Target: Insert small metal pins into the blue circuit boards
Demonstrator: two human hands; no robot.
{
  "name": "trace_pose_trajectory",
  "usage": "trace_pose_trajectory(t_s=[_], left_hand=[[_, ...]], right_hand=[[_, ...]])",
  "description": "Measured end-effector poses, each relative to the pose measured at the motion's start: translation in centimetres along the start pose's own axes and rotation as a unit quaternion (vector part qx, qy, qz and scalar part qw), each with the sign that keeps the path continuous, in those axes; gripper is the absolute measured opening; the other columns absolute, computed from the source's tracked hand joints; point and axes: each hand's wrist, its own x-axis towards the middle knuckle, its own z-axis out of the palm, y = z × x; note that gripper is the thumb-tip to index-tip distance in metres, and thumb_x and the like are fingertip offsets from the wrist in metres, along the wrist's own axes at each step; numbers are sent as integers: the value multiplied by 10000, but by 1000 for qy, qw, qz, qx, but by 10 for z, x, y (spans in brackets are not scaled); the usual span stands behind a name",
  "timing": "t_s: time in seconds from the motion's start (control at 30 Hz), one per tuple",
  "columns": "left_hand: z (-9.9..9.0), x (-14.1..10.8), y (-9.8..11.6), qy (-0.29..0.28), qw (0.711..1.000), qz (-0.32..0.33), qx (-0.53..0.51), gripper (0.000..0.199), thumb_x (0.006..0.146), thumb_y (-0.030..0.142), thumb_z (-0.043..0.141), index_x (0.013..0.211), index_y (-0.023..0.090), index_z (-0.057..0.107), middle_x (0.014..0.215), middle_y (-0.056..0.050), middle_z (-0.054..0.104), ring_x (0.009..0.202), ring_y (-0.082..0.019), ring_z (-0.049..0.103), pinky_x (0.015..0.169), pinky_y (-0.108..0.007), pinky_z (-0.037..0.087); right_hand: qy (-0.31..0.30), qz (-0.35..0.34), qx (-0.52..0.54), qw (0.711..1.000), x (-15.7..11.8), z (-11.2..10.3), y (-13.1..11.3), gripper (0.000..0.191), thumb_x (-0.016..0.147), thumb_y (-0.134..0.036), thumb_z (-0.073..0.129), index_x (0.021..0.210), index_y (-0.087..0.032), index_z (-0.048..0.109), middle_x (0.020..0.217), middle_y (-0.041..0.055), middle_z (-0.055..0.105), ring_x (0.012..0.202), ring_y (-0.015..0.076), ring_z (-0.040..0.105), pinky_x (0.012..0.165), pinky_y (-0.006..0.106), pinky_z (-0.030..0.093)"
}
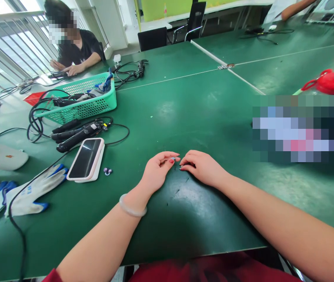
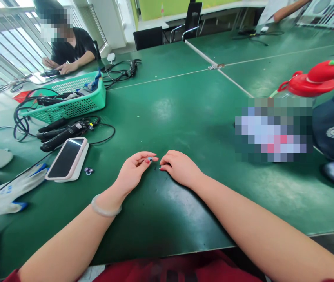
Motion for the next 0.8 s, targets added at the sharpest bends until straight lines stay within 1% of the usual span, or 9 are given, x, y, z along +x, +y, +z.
trace_pose_trajectory(t_s=[0.13,0.23,0.3,0.4,0.47,0.53,0.63,0.7,0.8], left_hand=[[-1,2,-6,19,999,-9,36,220,838,275,523,971,164,659,904,-66,716,689,-102,579,690,-260,472],[-2,3,-10,20,1000,-9,22,223,824,260,537,983,160,657,928,-64,703,632,-81,554,649,-247,483],[-3,3,-11,15,1000,-6,7,238,807,226,555,1015,161,650,905,-59,694,667,-89,586,680,-253,501],[-2,2,-10,3,1000,-14,2,324,768,174,598,1091,164,628,815,-39,686,736,-114,635,778,-283,514],[-1,1,-8,-2,1000,-20,11,364,753,160,614,1117,162,621,824,-40,687,760,-127,655,809,-295,517],[1,-1,-6,-6,999,-15,29,365,752,166,617,1117,162,627,872,-49,692,767,-133,664,805,-296,526],[2,-3,-3,-15,996,20,83,345,763,198,620,1106,187,650,905,-48,700,777,-142,662,795,-296,536],[2,-5,-2,-15,988,56,140,333,773,209,616,1103,224,663,919,-38,703,795,-144,653,791,-293,535],[1,-6,-1,-15,964,110,240,341,798,210,591,1125,283,655,914,-12,704,803,-141,632,786,-287,522]], right_hand=[[-6,-9,7,1000,0,-3,-2,152,857,-196,543,773,-204,670,813,28,648,795,166,590,778,316,462],[19,1,45,999,0,-6,-3,164,858,-194,525,763,-208,658,796,15,668,767,153,601,760,298,462],[46,24,77,996,-1,-9,-3,163,853,-209,523,757,-214,654,762,-1,682,716,143,609,727,287,467],[83,65,124,987,-1,-10,-3,111,812,-241,570,751,-222,662,747,-12,698,663,141,618,674,283,480],[101,82,163,978,-1,-9,-3,74,778,-247,600,764,-224,668,765,-9,708,666,146,633,672,287,495],[109,90,208,968,-2,-7,-5,79,761,-239,605,808,-221,665,766,-5,711,670,149,647,691,297,512],[110,82,249,959,-4,-5,-9,125,754,-221,597,875,-223,628,752,-8,706,679,152,660,720,314,527],[111,72,236,963,-5,-5,-12,132,756,-207,590,886,-231,600,757,-15,704,701,152,663,733,320,526],[112,61,194,973,-6,-6,-15,131,761,-185,579,881,-239,574,770,-19,702,715,149,657,722,310,519]])
